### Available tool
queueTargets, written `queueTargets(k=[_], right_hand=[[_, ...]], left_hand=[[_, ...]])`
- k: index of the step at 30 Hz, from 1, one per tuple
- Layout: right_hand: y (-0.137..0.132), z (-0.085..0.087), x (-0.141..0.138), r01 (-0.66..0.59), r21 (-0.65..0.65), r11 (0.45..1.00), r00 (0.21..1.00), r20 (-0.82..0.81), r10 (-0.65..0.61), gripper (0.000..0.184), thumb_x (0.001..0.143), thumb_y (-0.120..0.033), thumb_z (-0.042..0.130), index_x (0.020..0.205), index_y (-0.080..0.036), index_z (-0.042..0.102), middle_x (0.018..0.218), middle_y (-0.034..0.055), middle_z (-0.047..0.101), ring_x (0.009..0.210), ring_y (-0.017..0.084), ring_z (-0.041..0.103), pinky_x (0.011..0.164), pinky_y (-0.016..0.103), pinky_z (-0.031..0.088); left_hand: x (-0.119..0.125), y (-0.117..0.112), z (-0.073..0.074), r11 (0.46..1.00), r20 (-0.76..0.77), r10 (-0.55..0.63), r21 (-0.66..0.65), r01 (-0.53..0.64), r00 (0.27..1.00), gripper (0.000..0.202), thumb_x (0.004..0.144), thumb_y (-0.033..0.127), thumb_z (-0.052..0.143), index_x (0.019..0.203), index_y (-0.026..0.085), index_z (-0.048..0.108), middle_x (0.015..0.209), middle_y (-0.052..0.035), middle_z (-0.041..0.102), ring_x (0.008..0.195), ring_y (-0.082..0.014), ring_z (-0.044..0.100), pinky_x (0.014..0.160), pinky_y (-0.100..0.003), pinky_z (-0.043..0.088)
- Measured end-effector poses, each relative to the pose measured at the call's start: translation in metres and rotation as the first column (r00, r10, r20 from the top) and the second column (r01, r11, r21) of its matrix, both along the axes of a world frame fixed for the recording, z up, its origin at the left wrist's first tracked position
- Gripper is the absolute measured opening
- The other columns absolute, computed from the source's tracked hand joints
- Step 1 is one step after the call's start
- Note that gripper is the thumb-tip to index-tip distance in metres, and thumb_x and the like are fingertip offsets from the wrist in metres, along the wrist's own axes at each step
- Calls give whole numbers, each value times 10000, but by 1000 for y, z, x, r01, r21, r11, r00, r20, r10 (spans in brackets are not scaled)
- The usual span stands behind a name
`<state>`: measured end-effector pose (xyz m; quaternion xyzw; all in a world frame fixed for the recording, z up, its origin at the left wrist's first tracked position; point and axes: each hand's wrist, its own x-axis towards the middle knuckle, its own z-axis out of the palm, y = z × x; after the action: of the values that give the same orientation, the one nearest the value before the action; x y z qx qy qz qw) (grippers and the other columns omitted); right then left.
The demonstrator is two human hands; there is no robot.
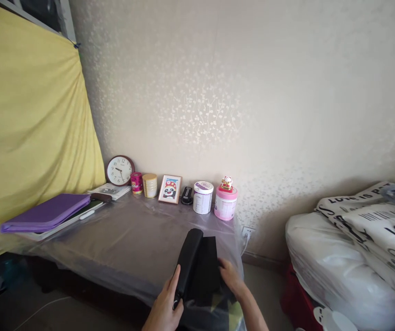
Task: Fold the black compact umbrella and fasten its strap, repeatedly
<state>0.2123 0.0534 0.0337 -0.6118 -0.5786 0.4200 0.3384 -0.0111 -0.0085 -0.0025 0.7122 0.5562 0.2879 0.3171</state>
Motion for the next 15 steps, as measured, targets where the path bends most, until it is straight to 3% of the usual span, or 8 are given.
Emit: queueTargets(k=[4, 8, 15], right_hand=[[3, 3, 3, 116, 165, 979, 970, 195, -148, 301, 774, -420, 448, 834, -223, 669, 770, 41, 689, 778, 200, 628, 644, 260, 461], [5, -1, -5, 136, 295, 946, 903, 357, -241, 335, 821, -402, 359, 802, -222, 641, 814, 53, 687, 810, 212, 627, 692, 273, 429], [-1, 4, -22, 69, 286, 956, 767, 598, -234, 353, 854, -405, 348, 1020, -182, 566, 789, 82, 680, 802, 251, 635, 678, 308, 396]], left_hand=[[5, -4, 11, 999, -88, 34, -33, -37, 996, 730, 780, 96, 338, 1401, 212, -29, 1419, -126, 253, 1137, -187, 482, 899, -234, 368], [7, -7, 17, 997, -138, 40, -63, -49, 990, 717, 800, 103, 329, 1398, 227, -46, 1422, -148, 237, 1050, -199, 544, 835, -251, 400], [8, -7, 16, 998, -168, 49, -39, -56, 985, 739, 790, 89, 346, 1396, 228, -54, 1431, -142, 217, 1089, -211, 524, 848, -253, 392]])
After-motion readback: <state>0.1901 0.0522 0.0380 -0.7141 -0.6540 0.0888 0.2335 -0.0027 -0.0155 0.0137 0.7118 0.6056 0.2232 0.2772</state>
